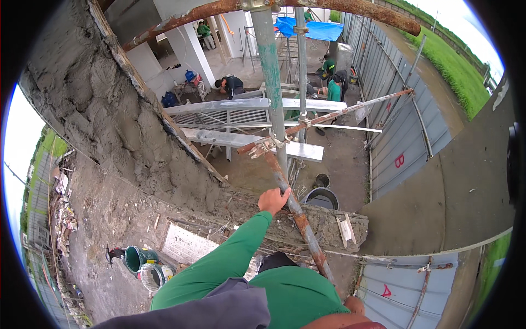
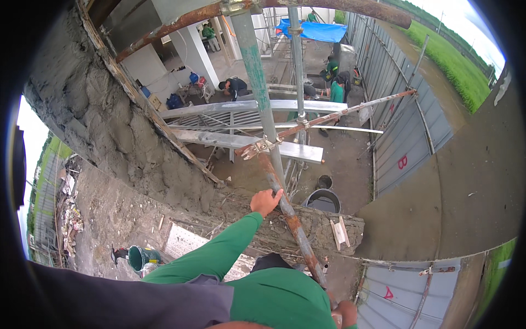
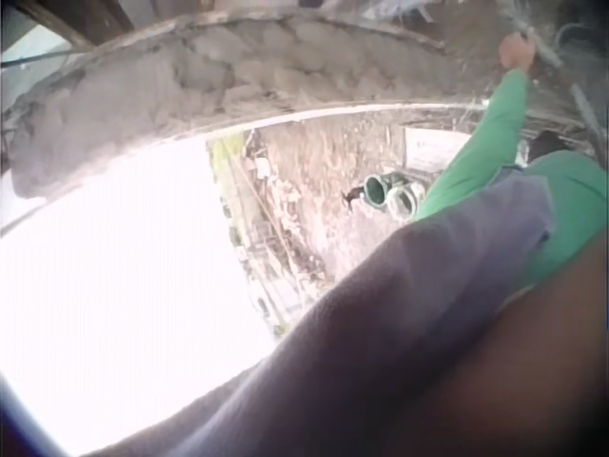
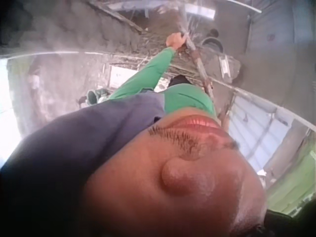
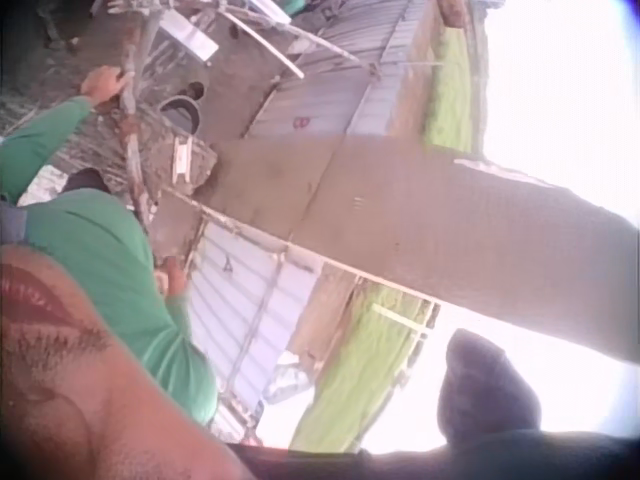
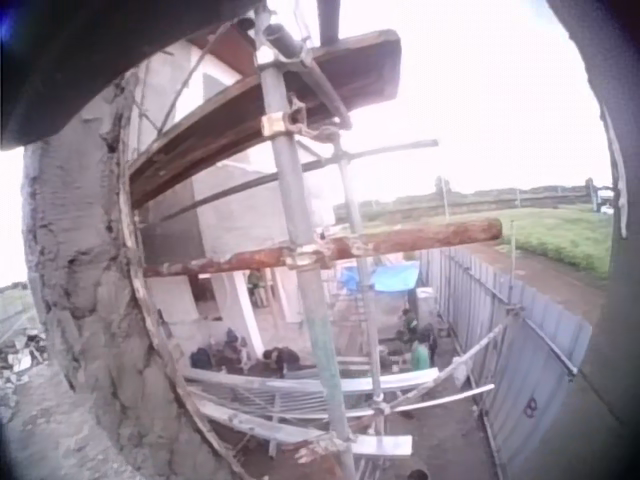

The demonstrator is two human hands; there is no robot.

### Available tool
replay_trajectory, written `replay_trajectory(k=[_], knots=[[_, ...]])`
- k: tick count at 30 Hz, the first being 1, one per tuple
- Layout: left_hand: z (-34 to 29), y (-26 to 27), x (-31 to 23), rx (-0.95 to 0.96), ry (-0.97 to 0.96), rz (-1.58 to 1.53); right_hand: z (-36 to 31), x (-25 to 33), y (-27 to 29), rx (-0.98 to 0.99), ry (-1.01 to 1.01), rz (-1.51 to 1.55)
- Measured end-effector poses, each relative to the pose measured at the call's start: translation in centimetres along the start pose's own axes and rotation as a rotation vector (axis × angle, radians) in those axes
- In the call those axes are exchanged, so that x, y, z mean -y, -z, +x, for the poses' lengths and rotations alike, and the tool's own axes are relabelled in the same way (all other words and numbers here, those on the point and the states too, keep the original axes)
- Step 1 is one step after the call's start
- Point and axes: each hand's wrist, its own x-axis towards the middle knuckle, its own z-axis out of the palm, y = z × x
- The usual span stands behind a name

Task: The person assembles a metal scaffolding structure on a construction site. They connect metal poles using clamps and tighten them with a wrench while standing on the scaffolding platform.

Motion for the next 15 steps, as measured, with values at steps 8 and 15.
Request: replay_trajectory(k=[8,15], knots=[[-0.2,-0.2,-0.4,-0.003,-0.028,-0.015,-21.2,11.3,30.0,-1.135,0.586,0.497],[0.0,-0.7,0.3,-0.041,-0.017,0.009,-38.6,12.3,38.6,-2.084,1.044,0.082]])
